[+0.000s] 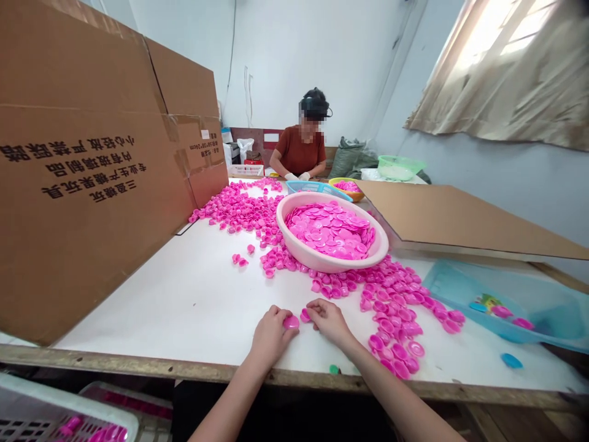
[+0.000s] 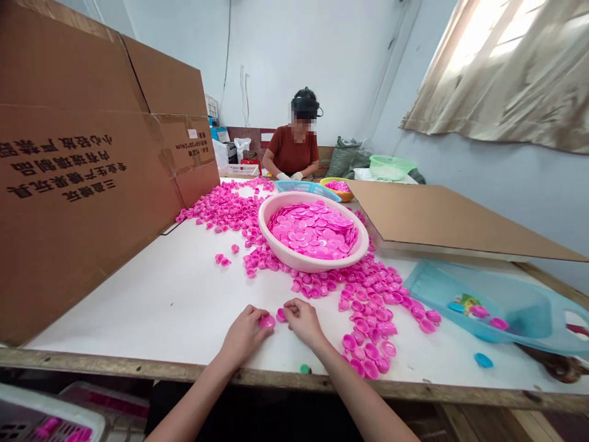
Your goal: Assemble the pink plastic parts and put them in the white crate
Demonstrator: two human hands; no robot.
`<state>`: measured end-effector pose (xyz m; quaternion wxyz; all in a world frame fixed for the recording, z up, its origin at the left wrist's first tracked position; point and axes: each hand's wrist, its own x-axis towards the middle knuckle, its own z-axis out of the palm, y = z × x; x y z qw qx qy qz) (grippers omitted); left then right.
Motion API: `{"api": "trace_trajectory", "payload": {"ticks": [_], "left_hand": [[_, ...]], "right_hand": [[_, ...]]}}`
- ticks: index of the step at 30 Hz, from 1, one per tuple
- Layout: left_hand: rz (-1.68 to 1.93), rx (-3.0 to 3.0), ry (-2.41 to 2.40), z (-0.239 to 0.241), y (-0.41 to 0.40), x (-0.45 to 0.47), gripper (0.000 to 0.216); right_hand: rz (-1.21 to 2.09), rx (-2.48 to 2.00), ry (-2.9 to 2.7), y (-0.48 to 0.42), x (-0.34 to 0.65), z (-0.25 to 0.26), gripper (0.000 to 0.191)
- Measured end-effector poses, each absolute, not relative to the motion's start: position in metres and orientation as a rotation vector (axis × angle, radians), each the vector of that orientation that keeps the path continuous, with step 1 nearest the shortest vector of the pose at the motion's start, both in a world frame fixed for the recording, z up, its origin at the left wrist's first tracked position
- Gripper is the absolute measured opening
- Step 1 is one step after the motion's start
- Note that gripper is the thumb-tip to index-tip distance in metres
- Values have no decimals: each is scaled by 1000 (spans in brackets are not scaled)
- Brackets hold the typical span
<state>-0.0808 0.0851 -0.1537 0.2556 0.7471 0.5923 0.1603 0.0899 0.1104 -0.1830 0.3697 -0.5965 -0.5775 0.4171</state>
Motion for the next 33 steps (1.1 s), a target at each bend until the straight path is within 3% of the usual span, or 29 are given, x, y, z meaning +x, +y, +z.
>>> {"api": "trace_trajectory", "payload": {"ticks": [4,8,13,16,21,28,33], "left_hand": [[536,2030,1588,-160,86,-82,26],[650,2018,1610,-164,86,-84,27],[734,1959,1672,-162,88,-85,32],[767,1941,1694,-163,89,-85,30],[952,1837,1674,-168,91,-89,26],[1204,1673,1641,-162,94,-90,26],[1369,1441,1647,-160,94,-94,28]], "right_hand": [[696,-1440,-1777,108,90,-177,10],[356,-1244,-2195,100,98,-175,22],[313,-1394,-2105,107,103,-174,18],[282,-1542,-2026,124,93,-173,25],[271,-1664,-2122,147,80,-175,17],[241,-1681,-2186,171,56,-168,52],[221,-1675,-2224,190,29,-172,34]]}}
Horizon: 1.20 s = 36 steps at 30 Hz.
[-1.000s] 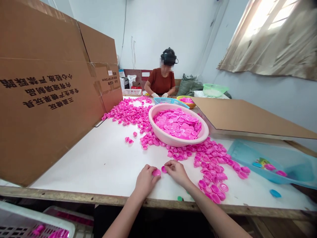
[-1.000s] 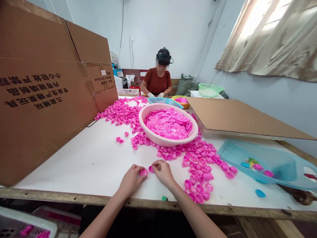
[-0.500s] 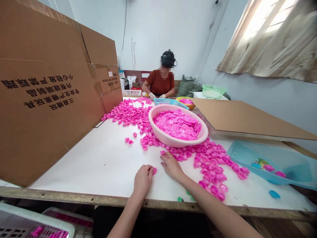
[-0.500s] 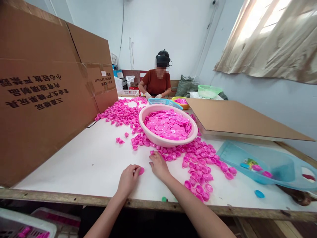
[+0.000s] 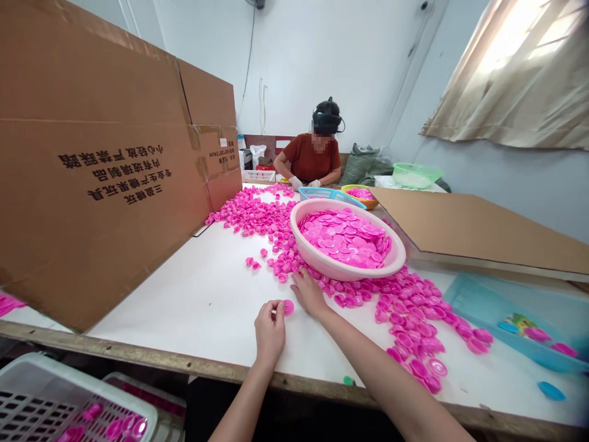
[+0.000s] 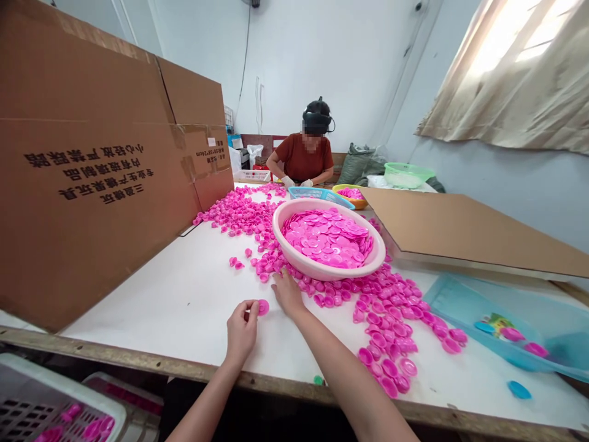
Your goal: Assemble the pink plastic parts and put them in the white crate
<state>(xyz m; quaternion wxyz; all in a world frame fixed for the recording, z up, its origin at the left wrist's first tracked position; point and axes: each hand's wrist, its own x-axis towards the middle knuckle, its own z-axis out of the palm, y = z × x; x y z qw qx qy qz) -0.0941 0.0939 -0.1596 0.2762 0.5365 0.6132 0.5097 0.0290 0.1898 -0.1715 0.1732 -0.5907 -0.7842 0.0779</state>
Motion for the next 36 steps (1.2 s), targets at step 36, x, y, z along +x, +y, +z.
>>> {"api": "trace_trajectory", "payload": {"ticks": [36], "left_hand": [[894,1551,1461,-167,114,-95,28]], "right_hand": [[1618,-1451,-1286,131,55,-163,14]]}}
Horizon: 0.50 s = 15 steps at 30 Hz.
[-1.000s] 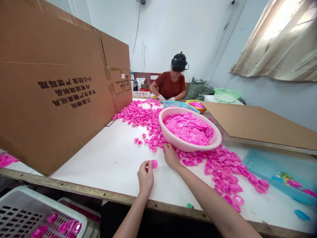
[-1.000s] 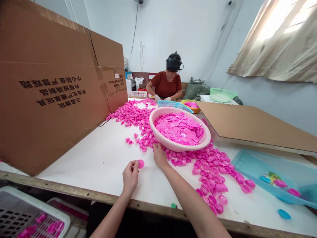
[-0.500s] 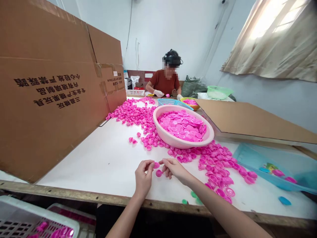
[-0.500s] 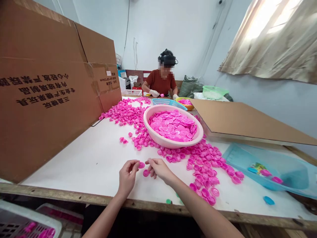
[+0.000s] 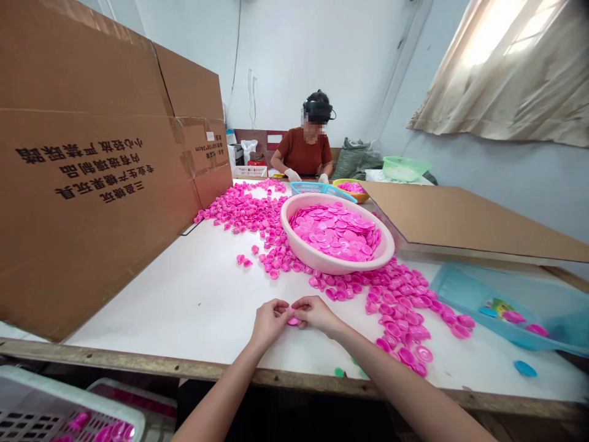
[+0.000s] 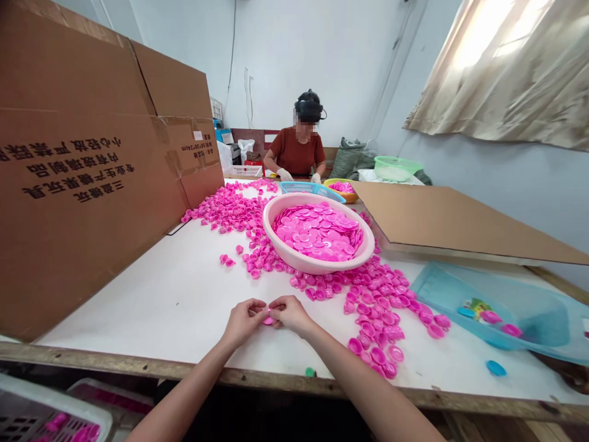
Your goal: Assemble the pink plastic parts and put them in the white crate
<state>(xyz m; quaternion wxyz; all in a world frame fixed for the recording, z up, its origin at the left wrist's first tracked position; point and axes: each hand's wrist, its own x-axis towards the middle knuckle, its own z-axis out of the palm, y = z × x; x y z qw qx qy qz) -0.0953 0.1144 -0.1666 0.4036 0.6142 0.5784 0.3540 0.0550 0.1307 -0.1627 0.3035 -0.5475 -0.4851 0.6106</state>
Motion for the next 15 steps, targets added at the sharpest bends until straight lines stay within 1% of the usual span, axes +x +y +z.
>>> {"api": "trace_trajectory", "payload": {"ticks": [3,8,12,15], "left_hand": [[836,1568,1438,-168,117,-97,27],[766,1573,1360,-166,117,-99,24],[711,1746,1427,-160,123,-96,19],[565,1850,1560,-156,131,-87,26]], "right_hand": [[1619,-1441,-1388,131,55,-167,14],[1511,-1424,-1550,130,58,-171,13],[1680,-1404,-1458,134,60,-171,11],[1785,-1409,-1449,136,61,-169,10]]}}
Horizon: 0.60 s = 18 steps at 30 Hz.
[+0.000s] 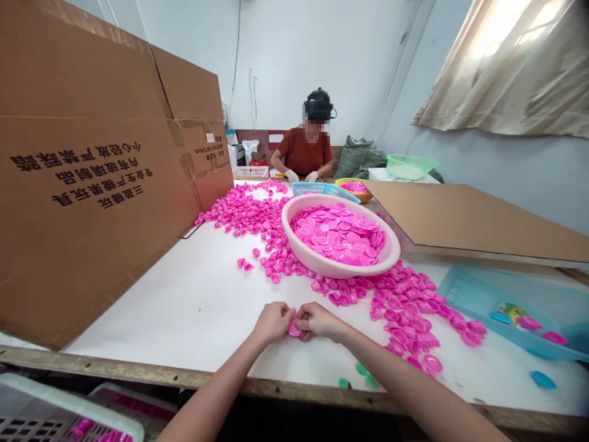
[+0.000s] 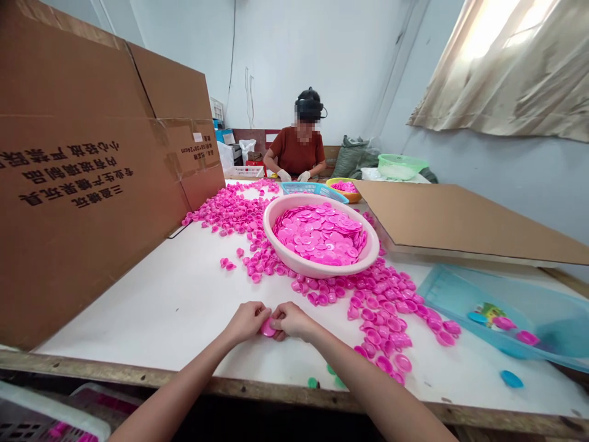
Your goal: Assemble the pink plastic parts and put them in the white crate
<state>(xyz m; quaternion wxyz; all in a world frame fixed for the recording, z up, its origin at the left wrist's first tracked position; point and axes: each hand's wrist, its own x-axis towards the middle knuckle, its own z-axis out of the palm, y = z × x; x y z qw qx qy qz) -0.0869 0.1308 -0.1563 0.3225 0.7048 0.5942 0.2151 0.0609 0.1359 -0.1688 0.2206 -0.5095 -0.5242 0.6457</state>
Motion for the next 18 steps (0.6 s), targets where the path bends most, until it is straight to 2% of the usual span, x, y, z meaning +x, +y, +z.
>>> {"api": "trace_trajectory", "payload": {"ticks": [5,11,18], "left_hand": [[530,2044,1880,-161,135,-61,29],[408,2115,1851,-165,134,-56,28],[409,2158,1780,-161,136,-59,25]], "right_hand": [[1821,-1383,-1393,135,62,-171,13],[1857,-1344,-1384,136,66,-175,25],[1847,-1383,-1357,136,64,-174,16]]}}
